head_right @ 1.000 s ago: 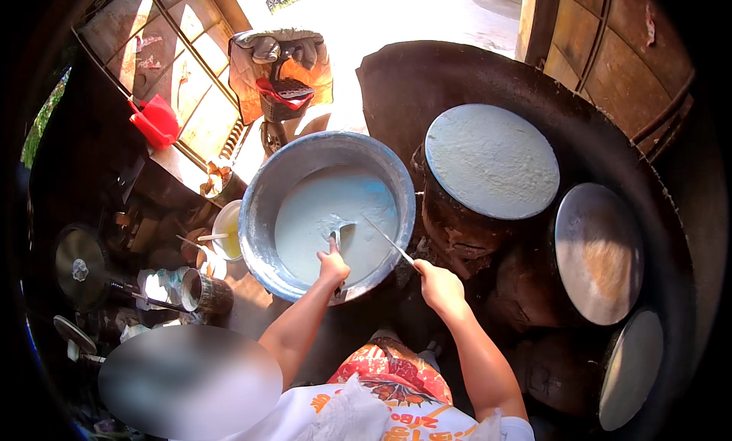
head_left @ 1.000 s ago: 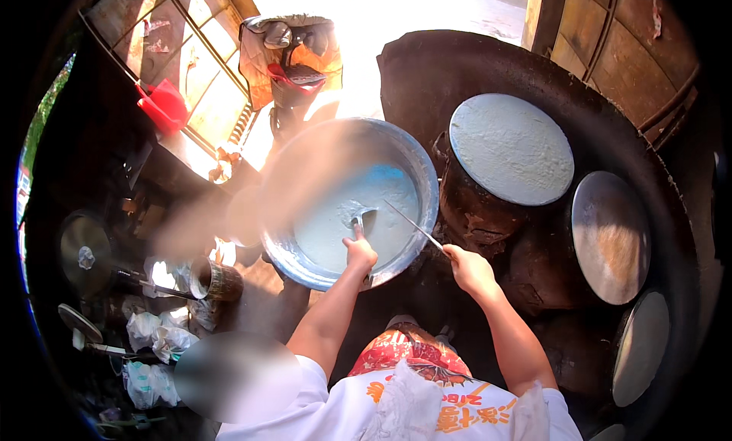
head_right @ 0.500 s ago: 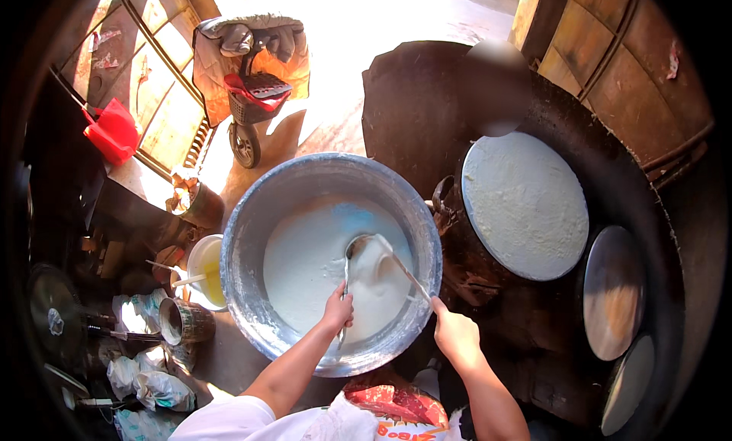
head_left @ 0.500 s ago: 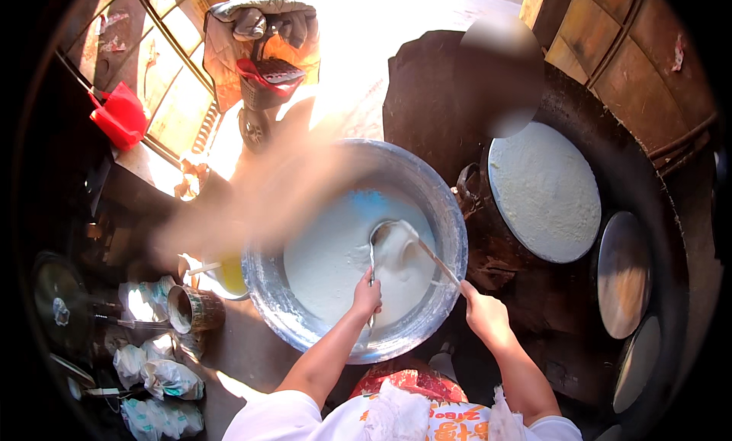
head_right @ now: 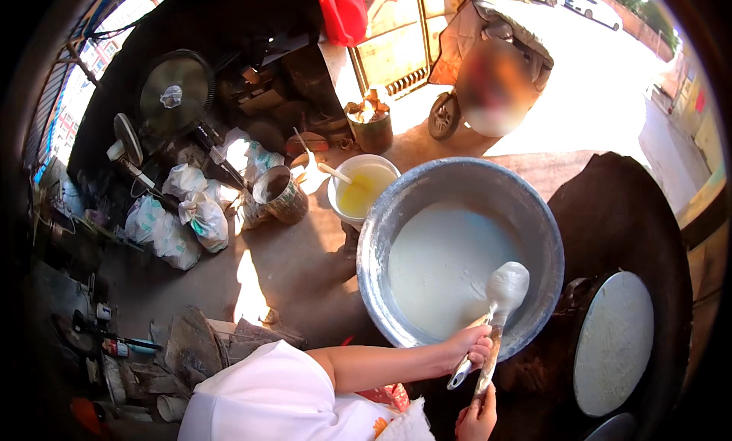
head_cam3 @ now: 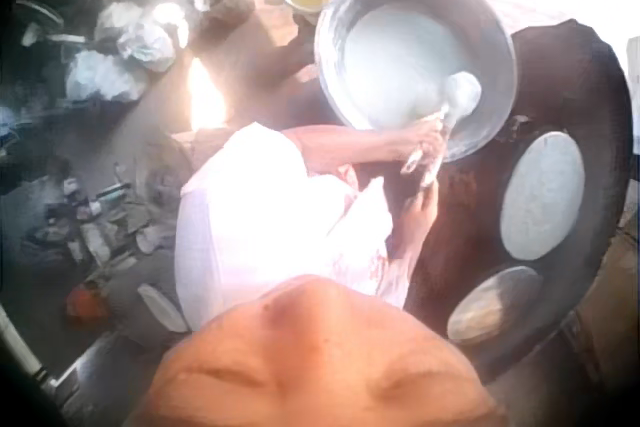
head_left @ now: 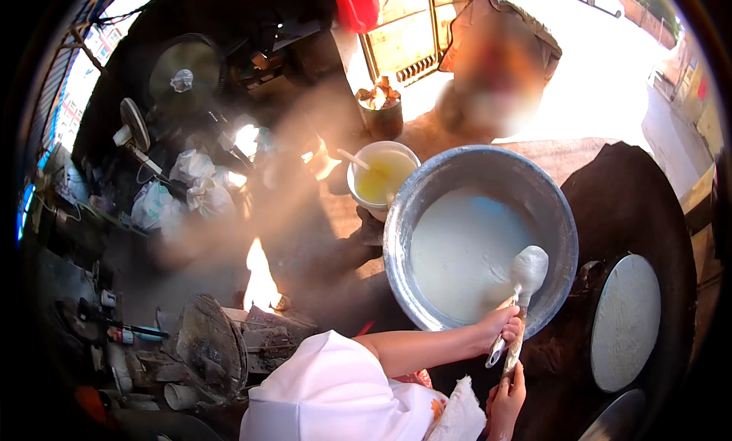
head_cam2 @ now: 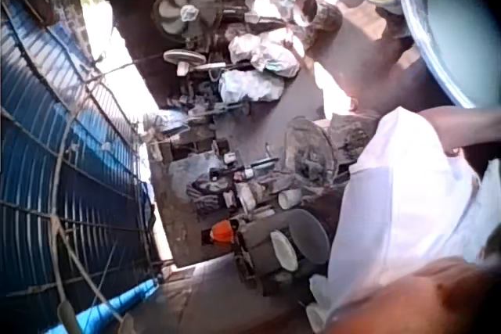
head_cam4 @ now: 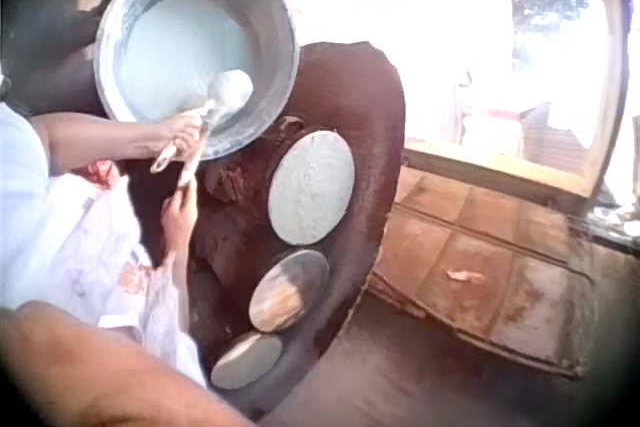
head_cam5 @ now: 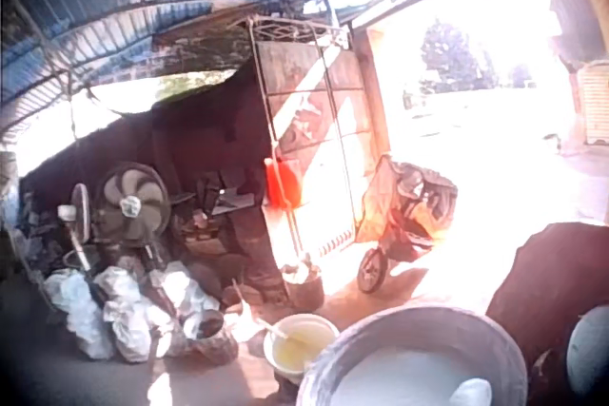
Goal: The person spreads batter onto multiple heated circular surfaces using a ladle and a stick to form thin flatbreads, then removes and stacks the finished items.
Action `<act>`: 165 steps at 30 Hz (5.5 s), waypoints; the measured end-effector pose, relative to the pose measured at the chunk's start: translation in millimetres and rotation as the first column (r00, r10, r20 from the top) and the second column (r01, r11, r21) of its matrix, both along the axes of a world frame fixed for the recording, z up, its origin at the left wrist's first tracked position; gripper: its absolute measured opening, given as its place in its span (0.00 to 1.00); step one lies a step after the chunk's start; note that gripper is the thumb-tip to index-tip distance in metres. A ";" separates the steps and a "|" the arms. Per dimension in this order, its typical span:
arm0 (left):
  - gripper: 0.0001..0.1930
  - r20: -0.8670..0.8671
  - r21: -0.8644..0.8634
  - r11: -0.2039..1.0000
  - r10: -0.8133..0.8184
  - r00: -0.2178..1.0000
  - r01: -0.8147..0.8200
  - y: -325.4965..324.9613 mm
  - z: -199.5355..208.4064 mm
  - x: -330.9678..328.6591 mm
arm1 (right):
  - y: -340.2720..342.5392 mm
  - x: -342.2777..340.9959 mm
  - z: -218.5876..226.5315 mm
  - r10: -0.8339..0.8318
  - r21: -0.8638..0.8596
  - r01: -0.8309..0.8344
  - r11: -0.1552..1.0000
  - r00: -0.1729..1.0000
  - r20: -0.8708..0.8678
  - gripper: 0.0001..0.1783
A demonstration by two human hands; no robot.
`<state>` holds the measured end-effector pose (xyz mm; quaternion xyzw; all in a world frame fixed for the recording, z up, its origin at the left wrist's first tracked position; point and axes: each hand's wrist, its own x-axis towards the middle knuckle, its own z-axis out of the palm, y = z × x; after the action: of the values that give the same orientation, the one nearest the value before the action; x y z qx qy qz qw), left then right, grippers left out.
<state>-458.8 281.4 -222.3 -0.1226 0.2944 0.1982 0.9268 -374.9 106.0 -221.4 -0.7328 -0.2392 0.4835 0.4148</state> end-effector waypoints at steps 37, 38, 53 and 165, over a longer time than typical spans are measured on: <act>0.13 0.490 0.391 0.501 -0.823 0.286 0.772 -63.3 189.2 107.3 | -117.1 6.9 173.4 -0.834 0.664 0.645 0.379 0.549 -0.058 0.22; 0.11 0.580 0.312 0.408 -0.797 0.167 0.858 -100.5 200.9 128.0 | -126.2 24.5 175.6 -0.910 0.686 0.641 0.345 0.406 0.078 0.20; 0.19 0.579 -0.025 -0.086 -0.813 -0.055 0.996 -333.4 108.1 325.2 | -276.3 76.1 -5.0 -0.885 0.368 0.820 -0.439 -0.324 -0.334 0.22; 0.29 -0.606 0.502 0.165 -0.633 0.482 0.849 -307.9 129.3 204.0 | -438.9 344.1 58.0 -0.176 0.375 -0.063 0.925 0.803 0.570 0.20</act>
<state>-254.7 -26.5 -93.0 0.4661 0.3185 -0.1682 0.8081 -30.8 -332.8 -163.4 -0.7605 -0.4223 0.1622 0.4658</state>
